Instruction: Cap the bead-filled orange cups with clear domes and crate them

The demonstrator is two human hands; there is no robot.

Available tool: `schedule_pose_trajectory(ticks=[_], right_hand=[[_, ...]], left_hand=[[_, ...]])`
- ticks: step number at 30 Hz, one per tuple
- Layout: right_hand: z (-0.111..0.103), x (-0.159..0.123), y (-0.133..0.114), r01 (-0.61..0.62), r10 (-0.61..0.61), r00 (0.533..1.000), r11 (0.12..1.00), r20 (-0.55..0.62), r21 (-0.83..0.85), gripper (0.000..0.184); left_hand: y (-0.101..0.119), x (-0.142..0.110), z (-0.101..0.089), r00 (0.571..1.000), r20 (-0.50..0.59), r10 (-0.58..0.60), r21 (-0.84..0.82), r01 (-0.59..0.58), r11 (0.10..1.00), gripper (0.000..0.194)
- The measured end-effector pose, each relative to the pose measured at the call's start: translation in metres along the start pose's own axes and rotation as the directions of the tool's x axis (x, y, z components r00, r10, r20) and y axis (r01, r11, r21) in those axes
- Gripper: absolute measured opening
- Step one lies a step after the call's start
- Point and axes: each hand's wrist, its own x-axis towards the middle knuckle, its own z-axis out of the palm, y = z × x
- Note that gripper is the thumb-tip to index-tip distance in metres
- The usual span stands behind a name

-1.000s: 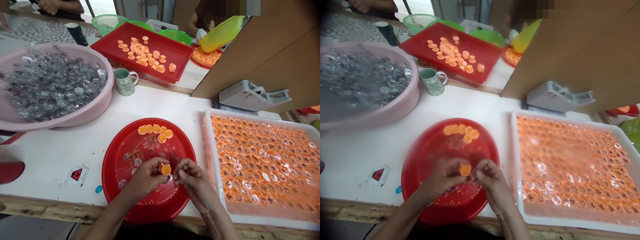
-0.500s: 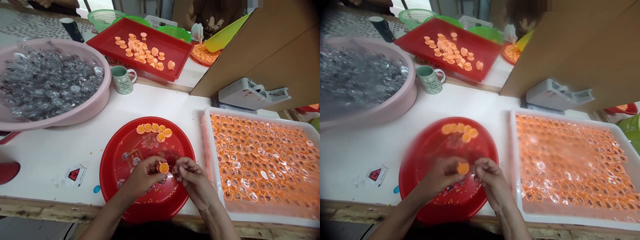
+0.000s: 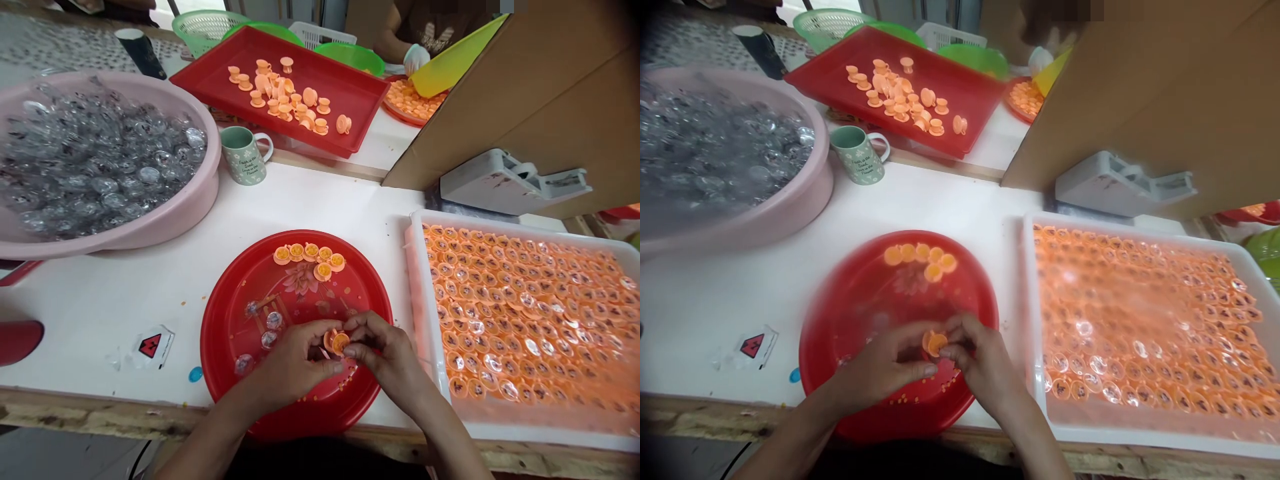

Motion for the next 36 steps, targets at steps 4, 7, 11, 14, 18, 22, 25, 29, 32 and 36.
schedule_pose_trajectory(ticks=[4, 7, 11, 14, 18, 22, 25, 29, 32, 36], right_hand=[[0.003, -0.001, 0.0, 0.16, -0.174, 0.983, 0.963, -0.05, -0.217, 0.01], [0.003, -0.004, 0.0, 0.221, -0.254, 0.963, 0.931, -0.083, -0.291, 0.013], [0.006, -0.009, 0.002, 0.159, -0.203, 0.964, 0.957, -0.17, -0.242, 0.008], [0.01, -0.011, 0.002, 0.091, -0.113, 0.962, 0.991, -0.248, -0.097, 0.007], [0.014, -0.013, 0.0, 0.048, -0.028, 0.955, 0.997, -0.295, 0.062, 0.006], [0.016, -0.013, -0.002, 0.007, 0.048, 0.957, 0.982, -0.286, 0.19, 0.004], [0.017, -0.013, -0.001, 0.007, 0.068, 0.956, 0.967, -0.287, 0.254, 0.005], [0.02, -0.014, 0.002, 0.022, 0.053, 0.95, 0.972, -0.306, 0.236, 0.007], [0.022, -0.014, 0.0, 0.109, -0.068, 0.925, 0.99, -0.373, 0.09, 0.011], [0.024, -0.015, -0.005, 0.263, -0.28, 0.893, 0.96, -0.352, -0.096, 0.025]], left_hand=[[-0.001, 0.002, 0.003, 0.998, -0.04, 0.054, 0.144, -0.047, 0.988, 0.03], [-0.002, 0.003, 0.005, 0.995, -0.069, 0.073, 0.23, -0.055, 0.972, 0.029], [-0.004, 0.003, 0.008, 0.985, -0.111, 0.13, 0.308, -0.09, 0.947, 0.033], [-0.006, 0.003, 0.012, 0.971, -0.113, 0.208, 0.34, -0.159, 0.927, 0.028], [-0.01, 0.005, 0.016, 0.945, -0.121, 0.303, 0.39, -0.235, 0.89, 0.018], [-0.012, 0.003, 0.015, 0.934, -0.132, 0.333, 0.411, -0.255, 0.875, 0.018], [-0.013, 0.0, 0.014, 0.918, -0.128, 0.376, 0.436, -0.289, 0.852, 0.022], [-0.017, -0.002, 0.013, 0.899, -0.166, 0.406, 0.408, -0.312, 0.858, 0.035], [-0.02, 0.0, 0.012, 0.899, -0.244, 0.364, 0.311, -0.283, 0.907, 0.038], [-0.018, 0.003, 0.011, 0.878, -0.279, 0.389, 0.185, -0.349, 0.919, 0.028]])
